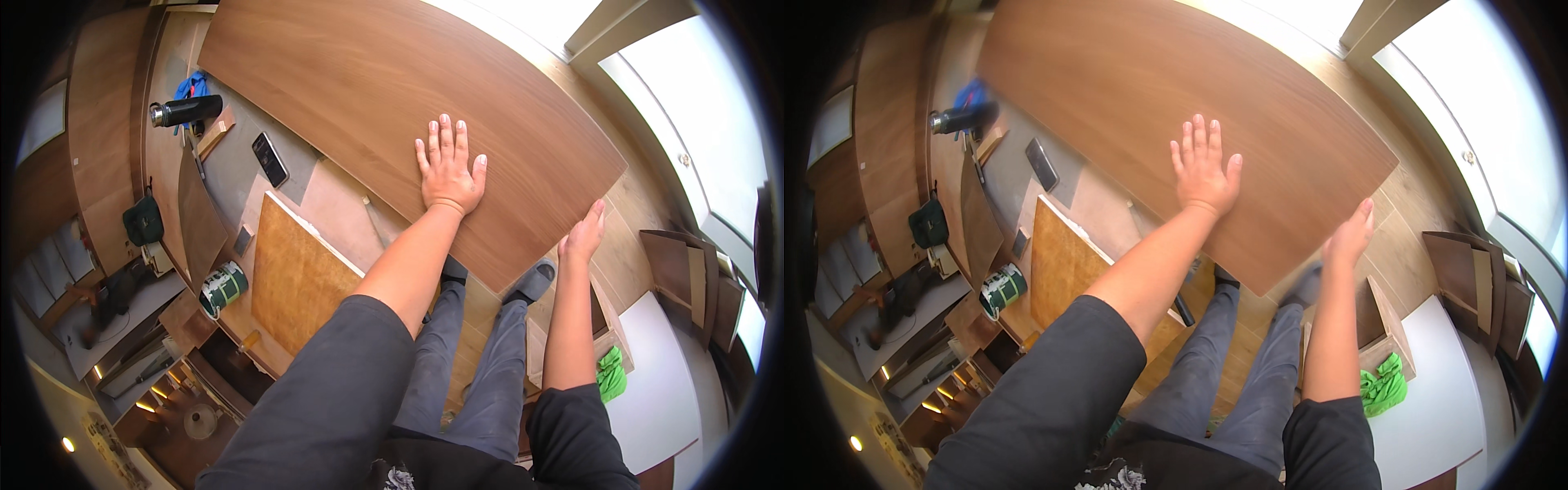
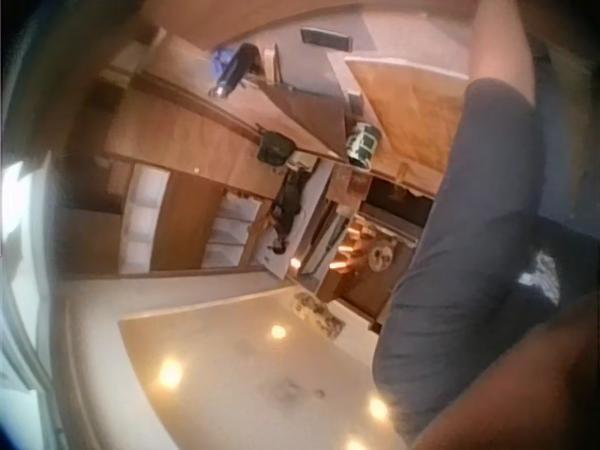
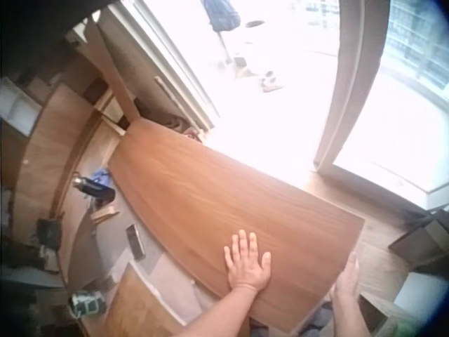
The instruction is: The person positions a large wooden panel on a workbench and uses a chisel to scrape and smooth the edges. They then switch to a sanding block to further refine the surface of the panel, focusing on the corners and edges.
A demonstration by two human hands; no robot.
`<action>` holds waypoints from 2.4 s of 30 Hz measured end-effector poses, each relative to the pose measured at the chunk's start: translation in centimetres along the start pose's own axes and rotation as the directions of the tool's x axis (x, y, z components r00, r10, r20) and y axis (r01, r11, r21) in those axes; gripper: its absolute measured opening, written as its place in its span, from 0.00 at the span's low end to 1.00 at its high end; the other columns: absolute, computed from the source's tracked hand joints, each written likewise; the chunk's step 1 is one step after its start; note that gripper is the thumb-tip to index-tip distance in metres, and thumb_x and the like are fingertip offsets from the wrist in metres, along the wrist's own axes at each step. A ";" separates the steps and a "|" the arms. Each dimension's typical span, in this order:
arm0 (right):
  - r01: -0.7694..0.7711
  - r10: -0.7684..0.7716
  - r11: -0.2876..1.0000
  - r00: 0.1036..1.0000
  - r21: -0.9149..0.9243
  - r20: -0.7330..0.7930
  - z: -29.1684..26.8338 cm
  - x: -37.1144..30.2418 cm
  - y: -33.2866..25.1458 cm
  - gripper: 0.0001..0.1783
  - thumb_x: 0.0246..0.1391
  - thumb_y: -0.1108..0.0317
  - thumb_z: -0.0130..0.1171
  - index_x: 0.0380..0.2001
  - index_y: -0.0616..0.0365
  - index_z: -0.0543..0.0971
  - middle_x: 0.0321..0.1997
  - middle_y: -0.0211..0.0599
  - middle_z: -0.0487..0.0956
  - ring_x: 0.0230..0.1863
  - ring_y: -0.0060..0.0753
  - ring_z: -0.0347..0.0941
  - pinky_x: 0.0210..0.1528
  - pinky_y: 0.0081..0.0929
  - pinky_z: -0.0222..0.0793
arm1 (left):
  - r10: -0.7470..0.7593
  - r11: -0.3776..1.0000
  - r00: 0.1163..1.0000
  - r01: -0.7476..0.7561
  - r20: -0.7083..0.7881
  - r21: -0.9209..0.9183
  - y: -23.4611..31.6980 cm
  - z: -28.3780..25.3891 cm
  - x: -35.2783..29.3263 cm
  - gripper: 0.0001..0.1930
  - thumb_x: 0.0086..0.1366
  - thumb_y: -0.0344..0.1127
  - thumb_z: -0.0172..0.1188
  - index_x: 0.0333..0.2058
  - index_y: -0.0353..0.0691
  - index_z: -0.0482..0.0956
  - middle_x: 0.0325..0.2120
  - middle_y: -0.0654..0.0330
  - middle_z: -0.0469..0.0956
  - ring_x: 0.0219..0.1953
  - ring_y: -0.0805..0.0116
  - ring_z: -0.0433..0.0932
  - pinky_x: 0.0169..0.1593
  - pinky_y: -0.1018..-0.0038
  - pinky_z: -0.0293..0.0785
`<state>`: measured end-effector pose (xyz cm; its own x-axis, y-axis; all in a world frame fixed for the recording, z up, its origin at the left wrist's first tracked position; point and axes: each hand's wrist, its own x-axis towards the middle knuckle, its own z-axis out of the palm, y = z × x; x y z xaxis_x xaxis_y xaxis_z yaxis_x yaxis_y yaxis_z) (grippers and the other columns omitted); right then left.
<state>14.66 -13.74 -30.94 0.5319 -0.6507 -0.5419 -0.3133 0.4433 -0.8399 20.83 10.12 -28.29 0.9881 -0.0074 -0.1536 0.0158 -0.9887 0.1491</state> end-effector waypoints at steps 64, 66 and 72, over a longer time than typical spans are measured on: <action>-0.250 0.868 0.296 0.473 -0.922 0.150 -20.0 -19.8 4.6 0.25 0.67 0.61 0.54 0.65 0.54 0.70 0.32 0.34 0.78 0.19 0.25 0.70 0.25 0.28 0.69 | 0.030 0.999 0.995 -0.029 -0.096 0.015 -0.4 1.1 -0.1 0.37 0.72 0.59 0.40 0.73 0.48 0.51 0.75 0.56 0.44 0.77 0.57 0.40 0.75 0.52 0.31; -0.209 0.889 0.299 0.416 -0.931 0.192 -21.2 -20.3 4.2 0.28 0.66 0.62 0.56 0.67 0.54 0.67 0.33 0.33 0.78 0.23 0.25 0.72 0.29 0.27 0.71 | 0.036 0.999 0.994 -0.034 -0.107 0.016 -0.2 1.3 -0.1 0.37 0.72 0.60 0.40 0.73 0.48 0.50 0.75 0.56 0.44 0.77 0.58 0.40 0.75 0.53 0.32; -0.160 0.773 0.452 0.561 -0.877 0.297 -24.8 -22.3 4.2 0.25 0.64 0.62 0.58 0.62 0.58 0.72 0.38 0.32 0.79 0.34 0.25 0.75 0.40 0.26 0.73 | 0.055 0.998 0.997 -0.054 -0.054 0.018 -0.4 0.6 -0.3 0.41 0.71 0.65 0.35 0.74 0.48 0.45 0.76 0.55 0.38 0.77 0.56 0.35 0.75 0.50 0.26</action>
<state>-18.01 -12.65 -23.13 0.2892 0.1608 -0.9437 -0.9169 -0.2366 -0.3213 20.43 10.45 -28.90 0.9943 -0.0538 -0.0920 -0.0406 -0.9894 0.1394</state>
